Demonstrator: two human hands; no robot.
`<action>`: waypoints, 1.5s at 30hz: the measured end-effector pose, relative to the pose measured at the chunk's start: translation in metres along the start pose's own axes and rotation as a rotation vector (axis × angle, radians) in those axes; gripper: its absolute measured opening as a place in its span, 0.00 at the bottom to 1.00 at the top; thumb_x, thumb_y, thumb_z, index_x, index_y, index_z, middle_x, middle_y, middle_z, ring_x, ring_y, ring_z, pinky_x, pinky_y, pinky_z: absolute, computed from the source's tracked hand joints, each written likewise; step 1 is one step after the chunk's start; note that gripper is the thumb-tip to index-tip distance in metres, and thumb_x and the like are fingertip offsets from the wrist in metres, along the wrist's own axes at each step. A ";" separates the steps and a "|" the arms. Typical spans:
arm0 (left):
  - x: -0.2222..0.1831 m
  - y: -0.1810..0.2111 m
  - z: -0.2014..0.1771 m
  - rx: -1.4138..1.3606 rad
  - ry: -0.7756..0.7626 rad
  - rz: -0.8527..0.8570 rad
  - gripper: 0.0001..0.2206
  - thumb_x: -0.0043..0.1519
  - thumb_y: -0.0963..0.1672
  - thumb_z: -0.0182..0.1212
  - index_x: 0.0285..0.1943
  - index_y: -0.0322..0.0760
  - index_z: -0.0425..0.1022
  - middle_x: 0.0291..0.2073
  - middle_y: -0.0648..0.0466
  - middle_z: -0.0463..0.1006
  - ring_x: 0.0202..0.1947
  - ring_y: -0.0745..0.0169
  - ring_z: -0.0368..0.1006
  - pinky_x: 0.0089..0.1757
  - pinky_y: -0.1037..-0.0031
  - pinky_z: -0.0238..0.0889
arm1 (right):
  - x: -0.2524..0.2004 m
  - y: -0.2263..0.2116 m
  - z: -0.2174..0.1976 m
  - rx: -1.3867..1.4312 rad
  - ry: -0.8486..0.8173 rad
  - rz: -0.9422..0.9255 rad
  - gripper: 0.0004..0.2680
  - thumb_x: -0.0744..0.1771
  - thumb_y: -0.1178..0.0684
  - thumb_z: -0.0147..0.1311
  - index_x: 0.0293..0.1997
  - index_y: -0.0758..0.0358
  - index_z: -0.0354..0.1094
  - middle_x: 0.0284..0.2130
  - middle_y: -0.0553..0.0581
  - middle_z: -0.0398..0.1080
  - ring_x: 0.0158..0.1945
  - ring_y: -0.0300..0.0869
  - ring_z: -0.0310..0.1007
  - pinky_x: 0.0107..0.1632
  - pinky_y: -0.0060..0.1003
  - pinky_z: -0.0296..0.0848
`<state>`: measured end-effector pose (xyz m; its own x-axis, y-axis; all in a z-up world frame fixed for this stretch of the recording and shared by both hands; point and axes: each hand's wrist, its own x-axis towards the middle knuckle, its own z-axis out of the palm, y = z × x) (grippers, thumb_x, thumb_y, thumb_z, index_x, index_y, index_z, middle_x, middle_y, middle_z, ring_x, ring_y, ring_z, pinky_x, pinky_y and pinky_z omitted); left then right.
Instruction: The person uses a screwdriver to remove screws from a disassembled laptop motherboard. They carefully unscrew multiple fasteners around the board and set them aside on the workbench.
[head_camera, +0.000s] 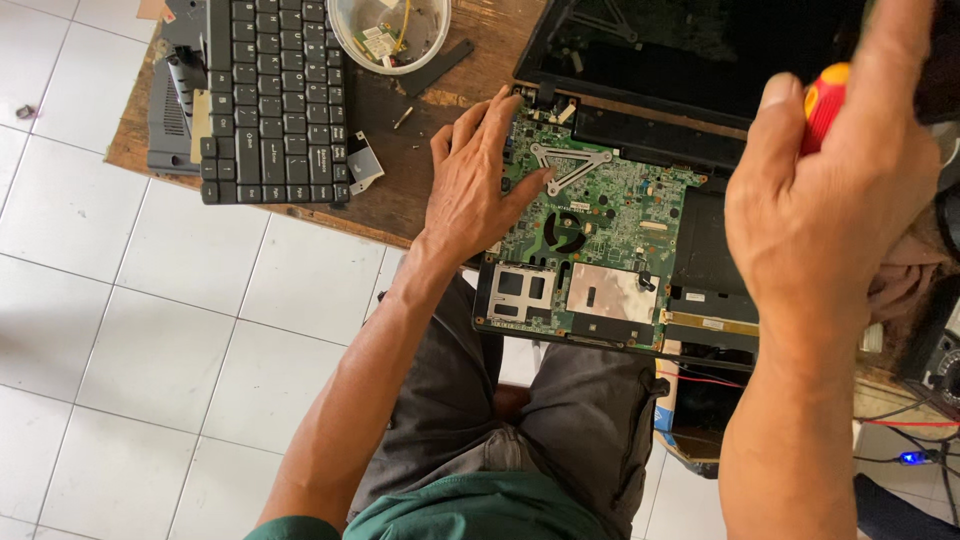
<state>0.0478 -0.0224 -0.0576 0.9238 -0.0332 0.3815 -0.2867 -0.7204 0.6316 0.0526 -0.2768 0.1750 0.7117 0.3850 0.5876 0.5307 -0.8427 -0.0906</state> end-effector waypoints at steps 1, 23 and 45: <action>0.001 0.002 -0.003 0.001 0.001 -0.001 0.36 0.80 0.60 0.58 0.90 0.54 0.41 0.88 0.55 0.47 0.88 0.41 0.47 0.79 0.28 0.46 | -0.003 -0.010 -0.005 0.001 0.000 -0.001 0.25 0.81 0.67 0.63 0.88 0.70 0.48 0.77 0.84 0.78 0.50 0.75 0.79 0.58 0.58 0.78; 0.011 0.024 -0.030 -0.094 0.018 -0.125 0.44 0.69 0.58 0.72 0.86 0.40 0.48 0.74 0.42 0.71 0.76 0.40 0.63 0.68 0.45 0.52 | 0.018 -0.055 0.116 0.692 -0.306 0.064 0.04 0.77 0.60 0.57 0.56 0.63 0.65 0.47 0.59 0.76 0.45 0.49 0.78 0.48 0.43 0.80; 0.006 0.019 -0.022 -0.102 0.025 -0.096 0.44 0.75 0.57 0.69 0.89 0.43 0.40 0.80 0.42 0.64 0.82 0.38 0.59 0.72 0.38 0.49 | 0.027 -0.044 0.137 0.196 -0.237 -0.022 0.18 0.79 0.32 0.62 0.44 0.56 0.72 0.24 0.56 0.77 0.29 0.68 0.78 0.31 0.62 0.67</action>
<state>0.0423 -0.0211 -0.0290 0.9419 0.0502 0.3320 -0.2232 -0.6452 0.7307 0.1121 -0.1779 0.0848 0.7746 0.4984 0.3894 0.6091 -0.7536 -0.2471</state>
